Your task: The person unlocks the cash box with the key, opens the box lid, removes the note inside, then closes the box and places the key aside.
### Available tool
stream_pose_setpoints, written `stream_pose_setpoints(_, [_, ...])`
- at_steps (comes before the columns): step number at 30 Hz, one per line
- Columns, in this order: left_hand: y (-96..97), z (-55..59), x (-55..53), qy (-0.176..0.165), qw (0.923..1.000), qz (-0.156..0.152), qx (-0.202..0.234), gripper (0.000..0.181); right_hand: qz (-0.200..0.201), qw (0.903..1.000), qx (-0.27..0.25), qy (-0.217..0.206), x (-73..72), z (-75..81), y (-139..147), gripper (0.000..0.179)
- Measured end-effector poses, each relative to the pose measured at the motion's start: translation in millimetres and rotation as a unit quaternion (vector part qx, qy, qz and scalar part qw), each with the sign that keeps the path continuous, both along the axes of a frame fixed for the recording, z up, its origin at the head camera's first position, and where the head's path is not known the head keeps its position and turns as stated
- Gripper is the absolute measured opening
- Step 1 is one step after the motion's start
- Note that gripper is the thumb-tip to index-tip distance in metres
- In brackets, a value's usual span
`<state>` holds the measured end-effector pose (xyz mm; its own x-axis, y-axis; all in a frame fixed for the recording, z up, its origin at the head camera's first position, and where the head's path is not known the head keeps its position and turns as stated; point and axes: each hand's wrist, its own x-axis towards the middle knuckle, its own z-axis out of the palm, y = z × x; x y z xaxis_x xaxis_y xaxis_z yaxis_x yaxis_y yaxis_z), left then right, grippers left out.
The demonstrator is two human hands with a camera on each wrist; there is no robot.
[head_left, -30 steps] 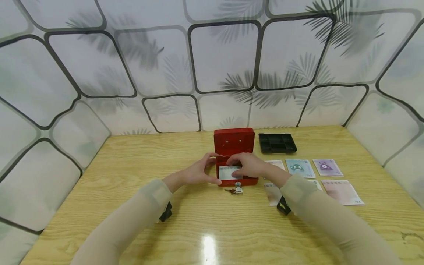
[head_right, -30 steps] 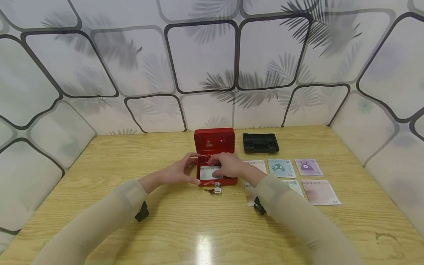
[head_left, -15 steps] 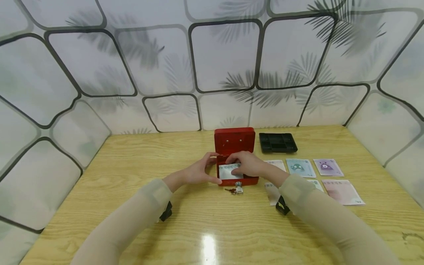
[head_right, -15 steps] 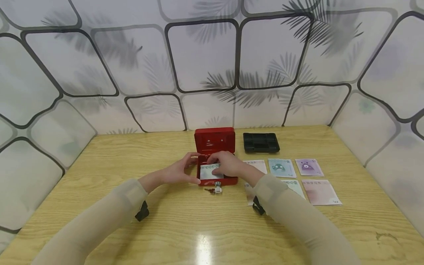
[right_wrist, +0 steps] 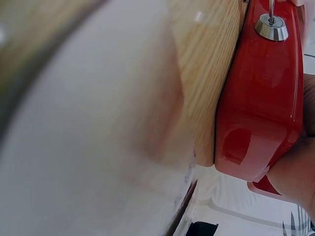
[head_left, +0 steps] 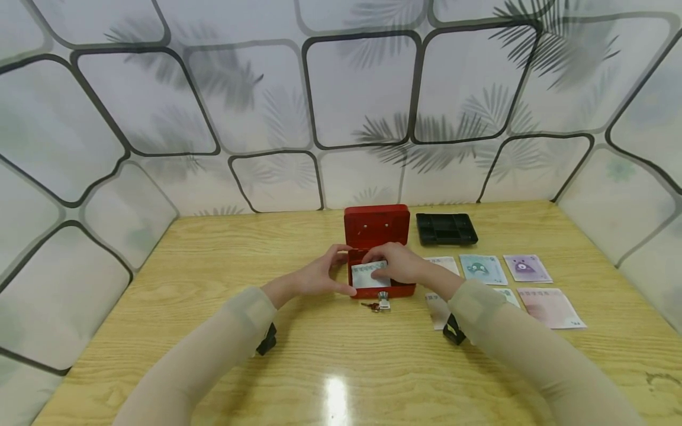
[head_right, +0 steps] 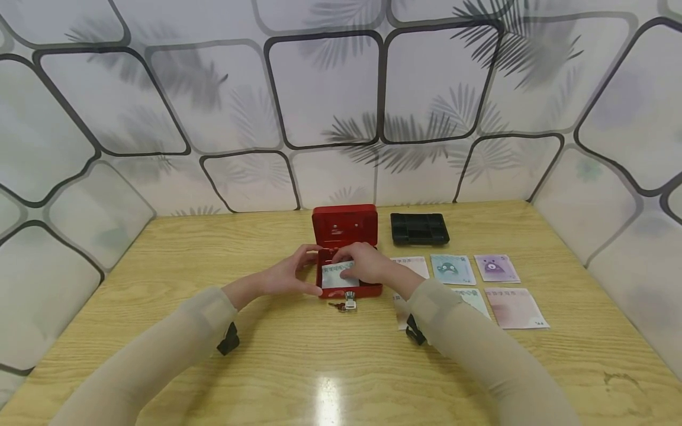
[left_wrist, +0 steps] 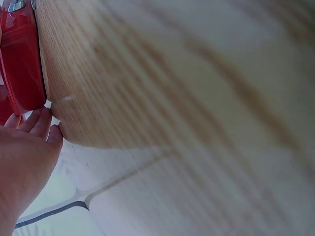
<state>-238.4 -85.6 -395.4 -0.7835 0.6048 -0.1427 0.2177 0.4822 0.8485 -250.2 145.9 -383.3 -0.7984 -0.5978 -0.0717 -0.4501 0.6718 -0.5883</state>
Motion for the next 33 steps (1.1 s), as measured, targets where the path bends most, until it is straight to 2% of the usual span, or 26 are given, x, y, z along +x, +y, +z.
stream_pose_setpoints(15, [0.3,1.2,0.8,0.0,1.0,0.0,-0.003,0.085,0.006,0.9989,-0.043,0.018,-1.8,-1.5,4,0.025])
stream_pose_setpoints(26, [1.0,1.2,0.1,-0.008,0.9999,0.006,0.0,0.087,-0.031,0.9936,-0.102,0.038,-3.7,8.9,14,0.025])
stream_pose_setpoints(33, [1.7,-0.7,-0.4,-0.01,0.9998,0.015,0.0,0.088,-0.061,0.9912,-0.107,0.048,-3.1,21.1,27,0.026])
